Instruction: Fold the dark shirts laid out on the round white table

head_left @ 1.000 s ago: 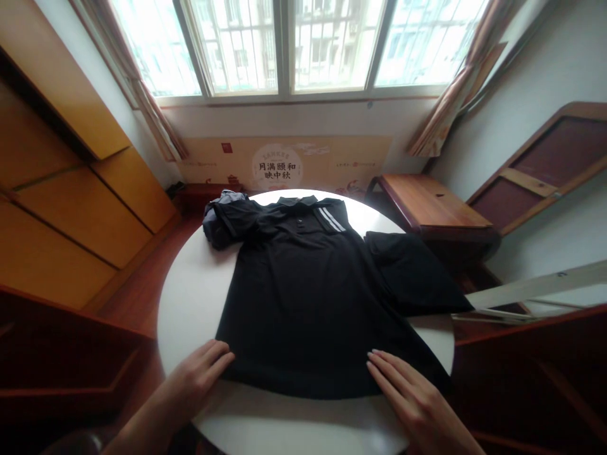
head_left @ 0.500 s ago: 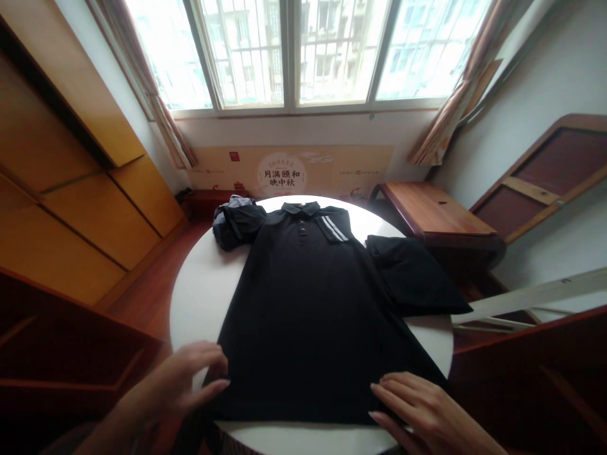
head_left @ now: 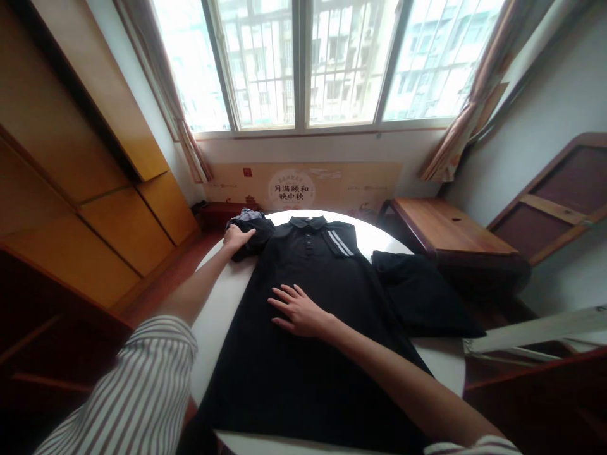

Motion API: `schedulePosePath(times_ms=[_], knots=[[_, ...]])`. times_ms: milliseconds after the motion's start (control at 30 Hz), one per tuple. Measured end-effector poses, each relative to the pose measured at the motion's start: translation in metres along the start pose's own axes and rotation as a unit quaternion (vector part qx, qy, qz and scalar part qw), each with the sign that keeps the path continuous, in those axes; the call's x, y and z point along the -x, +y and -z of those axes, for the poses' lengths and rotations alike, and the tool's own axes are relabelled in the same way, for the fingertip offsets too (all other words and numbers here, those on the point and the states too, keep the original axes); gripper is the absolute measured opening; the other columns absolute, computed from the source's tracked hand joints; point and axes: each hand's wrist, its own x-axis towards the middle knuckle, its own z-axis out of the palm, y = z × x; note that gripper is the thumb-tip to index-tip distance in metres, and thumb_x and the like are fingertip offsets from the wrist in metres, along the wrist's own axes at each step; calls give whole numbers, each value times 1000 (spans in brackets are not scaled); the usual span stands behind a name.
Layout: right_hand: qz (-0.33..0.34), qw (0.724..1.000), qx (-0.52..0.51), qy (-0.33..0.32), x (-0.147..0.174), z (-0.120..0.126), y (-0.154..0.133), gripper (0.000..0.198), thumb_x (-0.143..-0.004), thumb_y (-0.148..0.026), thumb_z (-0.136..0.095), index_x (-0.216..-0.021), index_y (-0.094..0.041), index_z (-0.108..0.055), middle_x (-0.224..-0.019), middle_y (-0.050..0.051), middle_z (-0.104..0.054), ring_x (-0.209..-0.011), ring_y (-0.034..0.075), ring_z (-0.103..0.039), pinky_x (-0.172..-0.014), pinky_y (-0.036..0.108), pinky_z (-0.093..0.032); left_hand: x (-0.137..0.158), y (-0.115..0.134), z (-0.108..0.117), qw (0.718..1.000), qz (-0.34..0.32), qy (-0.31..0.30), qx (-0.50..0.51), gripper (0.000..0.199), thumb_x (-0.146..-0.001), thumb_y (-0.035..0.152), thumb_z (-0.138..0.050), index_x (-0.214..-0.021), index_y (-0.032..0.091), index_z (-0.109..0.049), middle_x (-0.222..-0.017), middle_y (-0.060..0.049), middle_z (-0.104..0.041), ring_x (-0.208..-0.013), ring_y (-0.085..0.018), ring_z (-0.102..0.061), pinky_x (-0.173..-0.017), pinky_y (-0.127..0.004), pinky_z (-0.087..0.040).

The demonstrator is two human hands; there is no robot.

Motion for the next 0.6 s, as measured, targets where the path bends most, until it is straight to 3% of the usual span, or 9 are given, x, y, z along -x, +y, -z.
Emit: schedulePosePath(times_ms=[100, 233, 333, 433, 500, 600], knots=[[-10, 999, -25, 34, 4, -12, 3, 58, -99, -52, -43, -146, -18, -48, -156, 13, -40, -146, 32, -31, -119, 55, -22, -4, 11, -3, 998, -46, 44, -4, 54, -81, 25, -70, -127, 5, -53, -124, -26, -64, -118, -37, -61, -97, -39, -49], [-8, 998, -40, 41, 7, -13, 4, 58, -98, -52, -45, -145, -17, -49, -155, 13, -41, -146, 32, -31, -119, 55, -21, 6, 43, -9, 963, -242, 118, -9, 42, -85, 5, -53, -125, 14, -57, -124, -17, -64, -118, -28, -61, -101, -36, -46], [-6, 998, -47, 42, 6, -12, 4, 58, -99, -51, -44, -145, -18, -49, -156, 13, -40, -146, 32, -31, -119, 55, -21, 23, 73, -30, 943, -331, 0, -45, 39, -84, 11, -59, -122, 19, -62, -116, -10, -69, -110, -23, -64, -96, -29, -49], [-3, 998, -50, 45, 6, -12, 4, 57, -99, -51, -43, -145, -18, -48, -156, 13, -41, -146, 32, -31, -119, 55, -21, 32, 94, -56, 924, -349, -125, -91, 23, -83, 28, -66, -103, 17, -72, -93, -9, -74, -93, -24, -69, -84, -28, -52], [-1, 998, -50, 48, 7, -11, 3, 57, -99, -51, -43, -145, -17, -48, -155, 13, -41, -145, 32, -32, -119, 55, -22, 23, 100, -67, 930, -330, -125, -101, 23, -87, 34, -61, -93, 16, -75, -91, -11, -74, -94, -25, -69, -85, -29, -52], [-1, 997, -51, 51, 7, -11, 3, 57, -99, -51, -43, -144, -17, -49, -155, 13, -41, -144, 33, -33, -119, 56, -23, -9, 103, -72, 944, -291, -104, -113, 27, -88, 29, -58, -101, 13, -76, -109, -17, -72, -109, -29, -65, -95, -33, -49]])
